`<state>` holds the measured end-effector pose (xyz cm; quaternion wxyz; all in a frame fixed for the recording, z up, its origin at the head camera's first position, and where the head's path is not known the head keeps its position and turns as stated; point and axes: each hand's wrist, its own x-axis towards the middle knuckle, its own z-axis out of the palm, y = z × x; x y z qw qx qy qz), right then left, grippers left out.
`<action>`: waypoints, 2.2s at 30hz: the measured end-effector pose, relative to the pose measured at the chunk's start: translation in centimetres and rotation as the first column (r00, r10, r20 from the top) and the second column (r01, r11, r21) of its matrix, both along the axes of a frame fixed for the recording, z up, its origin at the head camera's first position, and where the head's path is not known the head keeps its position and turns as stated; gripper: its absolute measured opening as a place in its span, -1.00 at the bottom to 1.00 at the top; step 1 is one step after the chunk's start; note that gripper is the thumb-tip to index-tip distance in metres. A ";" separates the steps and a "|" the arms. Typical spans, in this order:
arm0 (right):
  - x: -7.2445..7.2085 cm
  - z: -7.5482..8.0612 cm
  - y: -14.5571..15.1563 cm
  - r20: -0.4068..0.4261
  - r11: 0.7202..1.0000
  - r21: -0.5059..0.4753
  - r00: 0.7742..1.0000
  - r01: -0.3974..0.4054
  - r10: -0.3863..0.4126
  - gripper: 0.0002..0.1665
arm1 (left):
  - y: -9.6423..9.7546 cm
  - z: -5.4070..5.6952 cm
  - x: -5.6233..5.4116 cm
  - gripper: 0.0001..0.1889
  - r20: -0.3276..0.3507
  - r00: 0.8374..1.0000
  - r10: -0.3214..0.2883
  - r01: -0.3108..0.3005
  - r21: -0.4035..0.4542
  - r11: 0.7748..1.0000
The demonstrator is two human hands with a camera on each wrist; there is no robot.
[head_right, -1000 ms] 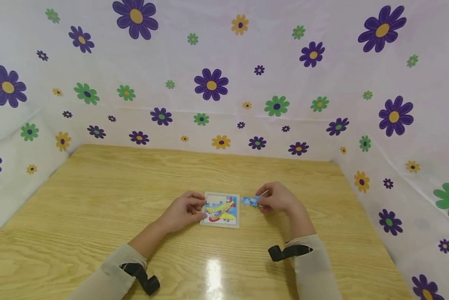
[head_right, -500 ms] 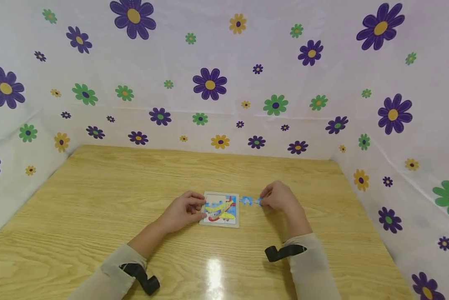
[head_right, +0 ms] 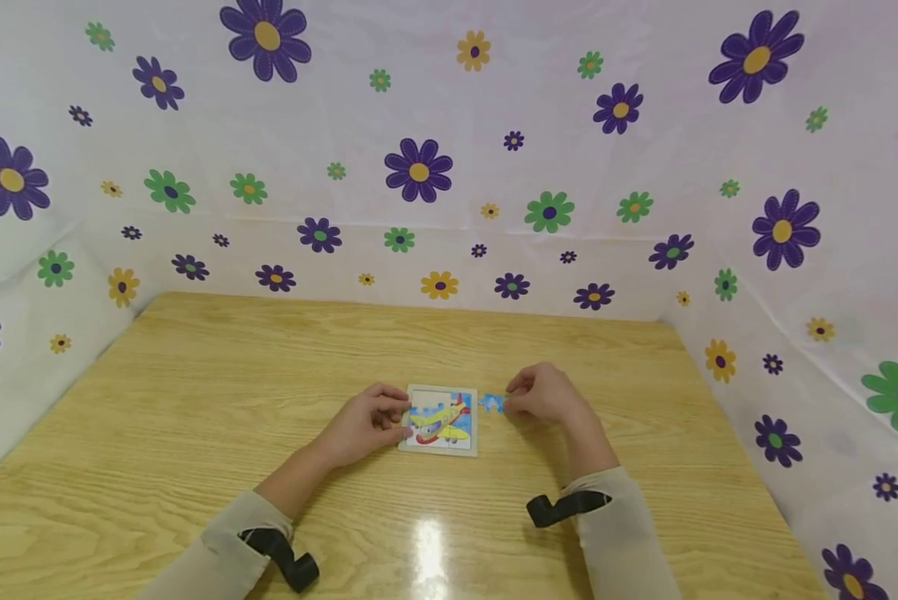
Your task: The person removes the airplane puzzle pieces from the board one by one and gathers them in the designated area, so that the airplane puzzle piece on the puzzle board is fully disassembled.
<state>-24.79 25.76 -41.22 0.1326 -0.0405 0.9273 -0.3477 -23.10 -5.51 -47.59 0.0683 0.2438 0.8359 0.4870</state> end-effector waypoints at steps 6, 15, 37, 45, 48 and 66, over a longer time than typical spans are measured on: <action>0.2 -0.9 -2.6 0.035 0.988 -0.141 0.997 -0.061 0.067 -0.75 | 0.1 -0.2 0.0 -0.64 0.010 1.000 -0.002 0.002 0.013 1.000; 0.7 -2.0 -5.3 -0.017 0.982 -0.161 0.995 -0.100 0.099 -0.77 | -0.1 -0.2 0.2 -0.63 0.003 1.000 -0.001 0.001 -0.002 1.000; 1.2 -2.2 -7.4 -0.228 0.963 0.144 0.939 -0.228 0.257 -0.94 | 0.0 -0.1 -0.1 -0.63 -0.013 1.000 -0.007 0.007 0.011 1.000; 0.8 -2.5 -6.9 -0.246 0.975 0.137 0.947 -0.177 0.207 -0.79 | -0.1 -0.1 -0.2 -0.63 0.000 1.000 -0.010 0.010 0.006 1.000; 0.7 -2.2 -6.7 -0.258 0.975 0.143 0.944 -0.171 0.204 -0.80 | -0.1 -0.1 -0.2 -0.64 -0.003 1.000 -0.011 0.011 0.008 1.000; 0.4 -0.9 -3.6 -0.100 0.989 0.025 0.984 -0.143 0.145 -0.82 | -0.1 -0.1 0.0 -0.63 -0.017 1.000 -0.012 0.013 0.023 1.000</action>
